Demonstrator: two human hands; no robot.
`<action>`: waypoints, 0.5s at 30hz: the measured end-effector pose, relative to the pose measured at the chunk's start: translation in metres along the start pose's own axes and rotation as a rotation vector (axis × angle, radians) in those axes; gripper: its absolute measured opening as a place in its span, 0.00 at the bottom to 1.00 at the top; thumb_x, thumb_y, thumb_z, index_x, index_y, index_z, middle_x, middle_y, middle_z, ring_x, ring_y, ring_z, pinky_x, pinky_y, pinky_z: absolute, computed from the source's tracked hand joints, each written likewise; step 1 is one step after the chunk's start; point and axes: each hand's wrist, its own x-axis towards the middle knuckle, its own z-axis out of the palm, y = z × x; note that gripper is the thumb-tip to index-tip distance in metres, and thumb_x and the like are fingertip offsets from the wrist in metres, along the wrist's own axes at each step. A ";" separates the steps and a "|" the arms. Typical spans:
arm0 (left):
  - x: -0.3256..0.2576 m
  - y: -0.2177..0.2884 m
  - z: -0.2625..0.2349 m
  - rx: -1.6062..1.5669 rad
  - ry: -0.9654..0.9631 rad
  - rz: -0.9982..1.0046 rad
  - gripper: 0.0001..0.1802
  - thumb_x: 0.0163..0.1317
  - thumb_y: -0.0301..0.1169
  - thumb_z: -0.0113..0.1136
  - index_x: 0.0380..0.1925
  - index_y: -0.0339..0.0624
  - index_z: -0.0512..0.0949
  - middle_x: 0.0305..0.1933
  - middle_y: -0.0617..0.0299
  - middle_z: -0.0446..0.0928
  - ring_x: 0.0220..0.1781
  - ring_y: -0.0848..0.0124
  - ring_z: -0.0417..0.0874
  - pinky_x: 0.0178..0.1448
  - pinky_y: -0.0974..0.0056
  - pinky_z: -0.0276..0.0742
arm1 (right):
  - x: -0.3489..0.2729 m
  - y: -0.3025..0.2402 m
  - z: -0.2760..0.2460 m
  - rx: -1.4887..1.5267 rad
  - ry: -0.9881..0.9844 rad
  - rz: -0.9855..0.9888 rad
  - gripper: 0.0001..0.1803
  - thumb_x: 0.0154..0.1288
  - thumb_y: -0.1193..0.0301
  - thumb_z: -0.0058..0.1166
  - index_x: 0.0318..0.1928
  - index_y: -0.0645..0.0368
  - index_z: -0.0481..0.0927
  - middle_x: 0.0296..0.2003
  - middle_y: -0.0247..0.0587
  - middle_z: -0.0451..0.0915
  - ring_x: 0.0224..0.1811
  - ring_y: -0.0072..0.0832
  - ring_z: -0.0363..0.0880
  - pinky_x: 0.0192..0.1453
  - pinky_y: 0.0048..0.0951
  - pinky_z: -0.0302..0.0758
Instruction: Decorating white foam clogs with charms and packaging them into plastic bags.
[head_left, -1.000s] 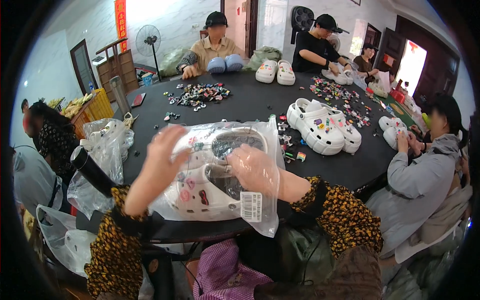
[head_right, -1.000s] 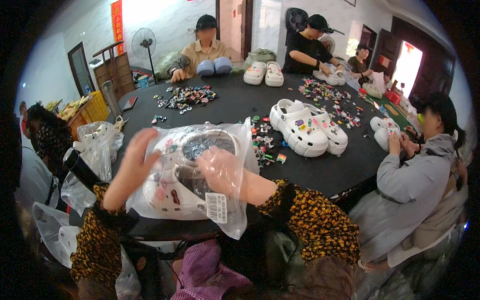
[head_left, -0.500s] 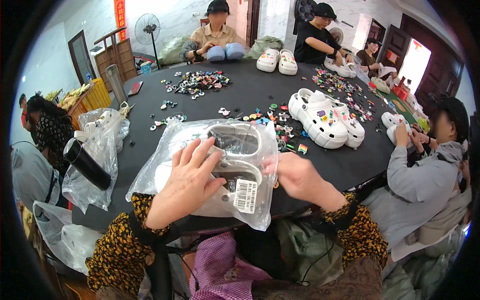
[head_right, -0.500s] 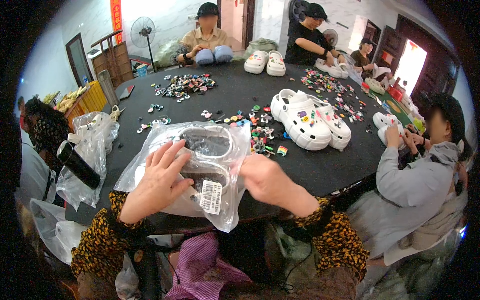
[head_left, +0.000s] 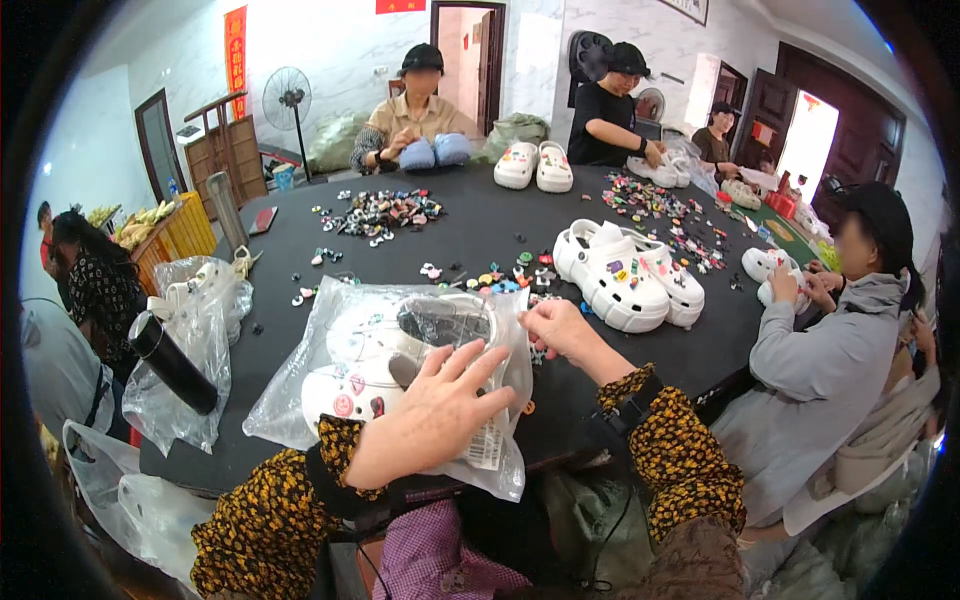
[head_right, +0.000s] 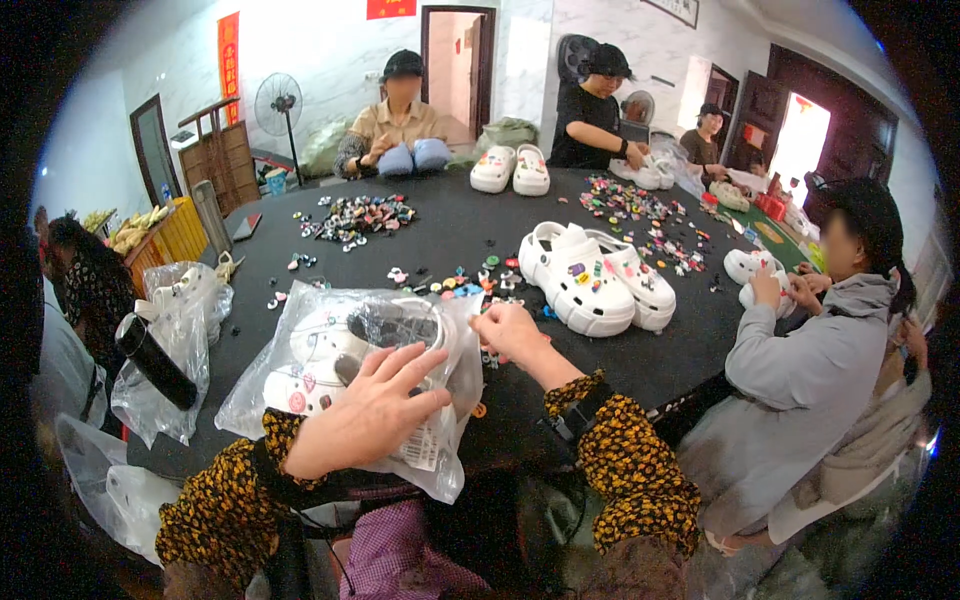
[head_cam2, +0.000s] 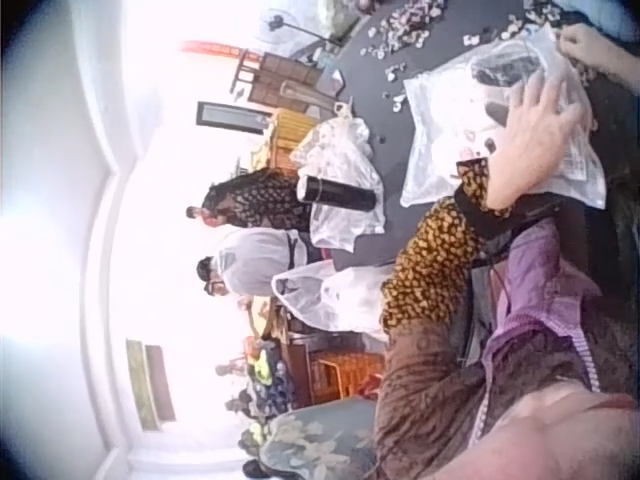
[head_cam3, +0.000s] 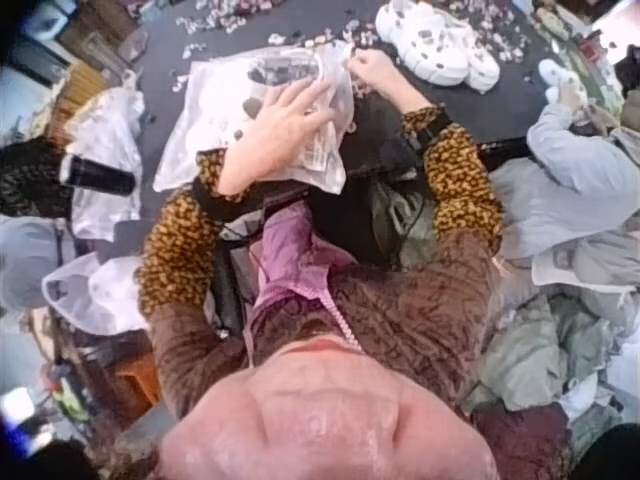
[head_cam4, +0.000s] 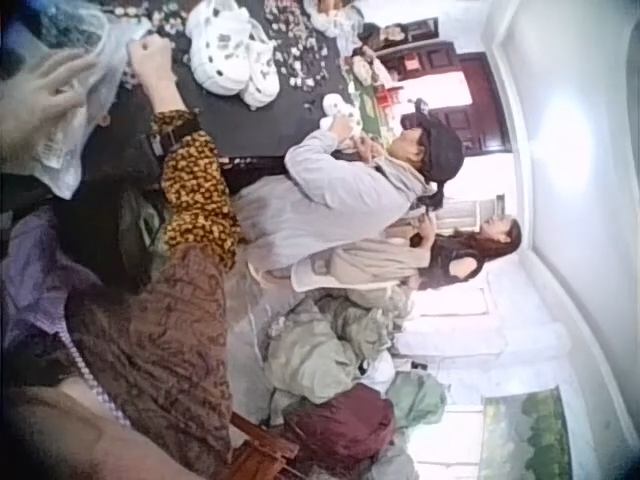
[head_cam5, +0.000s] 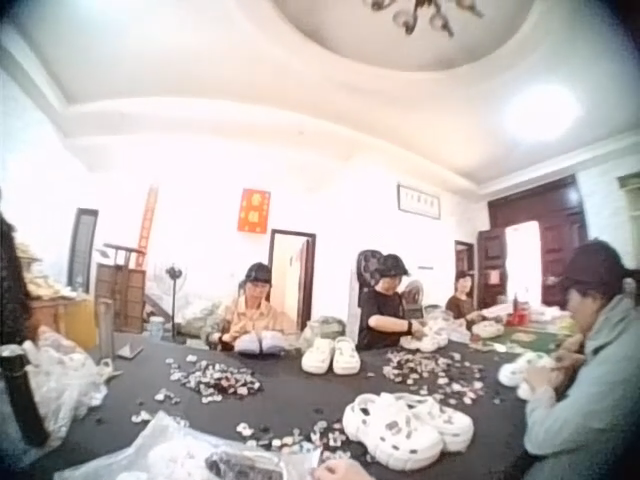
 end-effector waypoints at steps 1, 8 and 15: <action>-0.001 0.000 0.000 0.009 0.006 0.005 0.16 0.52 0.28 0.60 0.43 0.48 0.76 0.64 0.51 0.66 0.66 0.52 0.66 0.66 0.49 0.61 | 0.001 -0.002 -0.001 -0.001 0.006 -0.010 0.17 0.62 0.59 0.56 0.28 0.62 0.81 0.22 0.35 0.80 0.19 0.19 0.76 0.18 0.24 0.72; -0.007 -0.002 0.001 -0.094 0.043 0.032 0.16 0.48 0.26 0.59 0.41 0.43 0.76 0.57 0.49 0.70 0.61 0.51 0.69 0.61 0.51 0.66 | 0.005 -0.017 -0.002 0.172 -0.005 0.098 0.13 0.61 0.64 0.57 0.25 0.61 0.77 0.20 0.34 0.76 0.18 0.20 0.74 0.15 0.21 0.68; -0.007 0.003 -0.005 -0.077 0.069 0.035 0.17 0.47 0.26 0.60 0.40 0.42 0.76 0.55 0.49 0.71 0.60 0.51 0.71 0.59 0.52 0.68 | 0.017 -0.019 -0.004 0.240 0.045 0.116 0.12 0.57 0.66 0.57 0.23 0.61 0.76 0.18 0.34 0.73 0.14 0.20 0.69 0.13 0.23 0.66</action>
